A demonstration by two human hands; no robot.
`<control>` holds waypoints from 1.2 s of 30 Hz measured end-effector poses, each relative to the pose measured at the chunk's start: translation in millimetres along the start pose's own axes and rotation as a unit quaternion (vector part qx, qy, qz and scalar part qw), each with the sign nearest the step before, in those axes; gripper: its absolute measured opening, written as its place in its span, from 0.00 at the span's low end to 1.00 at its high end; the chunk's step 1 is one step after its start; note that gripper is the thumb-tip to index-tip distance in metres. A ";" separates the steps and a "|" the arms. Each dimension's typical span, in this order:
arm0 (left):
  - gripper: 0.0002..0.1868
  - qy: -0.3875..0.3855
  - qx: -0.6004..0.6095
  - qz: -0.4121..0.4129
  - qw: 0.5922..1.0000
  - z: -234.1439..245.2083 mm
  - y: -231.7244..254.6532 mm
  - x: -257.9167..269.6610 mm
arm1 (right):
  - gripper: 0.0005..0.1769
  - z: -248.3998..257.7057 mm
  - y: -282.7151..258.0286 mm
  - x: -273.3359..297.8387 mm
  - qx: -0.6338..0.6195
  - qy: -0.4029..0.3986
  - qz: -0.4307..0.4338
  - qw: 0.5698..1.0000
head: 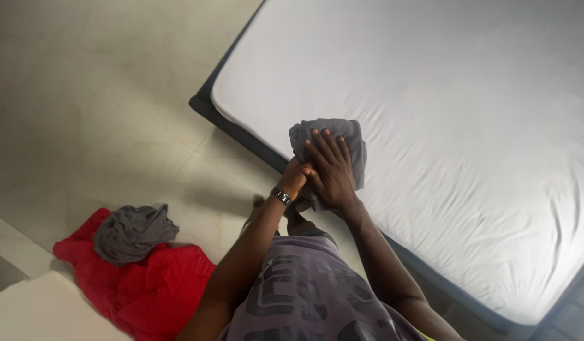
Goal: The person places a white pillow on a bed with a white sheet, then smooths the sheet along the sides and corners. They then pick up a folded gray cloth from the bed, unfold it, and place it on a red blanket on the floor.
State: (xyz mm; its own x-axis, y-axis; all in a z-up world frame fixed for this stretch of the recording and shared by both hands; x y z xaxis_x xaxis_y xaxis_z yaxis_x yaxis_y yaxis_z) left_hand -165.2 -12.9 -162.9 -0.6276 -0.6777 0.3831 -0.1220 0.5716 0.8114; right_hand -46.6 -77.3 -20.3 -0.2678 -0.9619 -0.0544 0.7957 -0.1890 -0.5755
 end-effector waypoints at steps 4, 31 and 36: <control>0.27 -0.024 -0.056 -0.083 0.995 8.3 19.0 19.1 | 0.40 -3.7 -19.1 1.0 -0.029 0.003 0.030 0.999; 0.45 0.141 0.070 -0.097 0.983 138.0 84.3 292.4 | 0.36 -84.2 -212.6 121.4 -0.677 -0.233 -0.266 0.645; 0.50 0.156 0.029 -0.133 0.978 152.2 80.0 330.8 | 0.36 -112.7 -221.4 129.2 -0.680 -0.262 -0.233 0.644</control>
State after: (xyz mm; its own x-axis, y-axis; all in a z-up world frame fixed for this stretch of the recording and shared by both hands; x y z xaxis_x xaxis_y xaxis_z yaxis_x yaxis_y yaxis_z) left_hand -499.6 -121.0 -38.4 -0.3034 -0.9091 0.2855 -0.2988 0.3752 0.8774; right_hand -318.6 -137.5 8.1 0.1980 -0.8656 0.4599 -0.6120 -0.4757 -0.6318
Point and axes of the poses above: each hand's wrist, its own x-axis away from the middle knuckle, its own z-axis out of the back of the hand, y = z × x, the point moved 1 cm from there along -x, towards the middle knuckle, and after that the axes turned 10 degrees about -z, right-handed, at the moved point
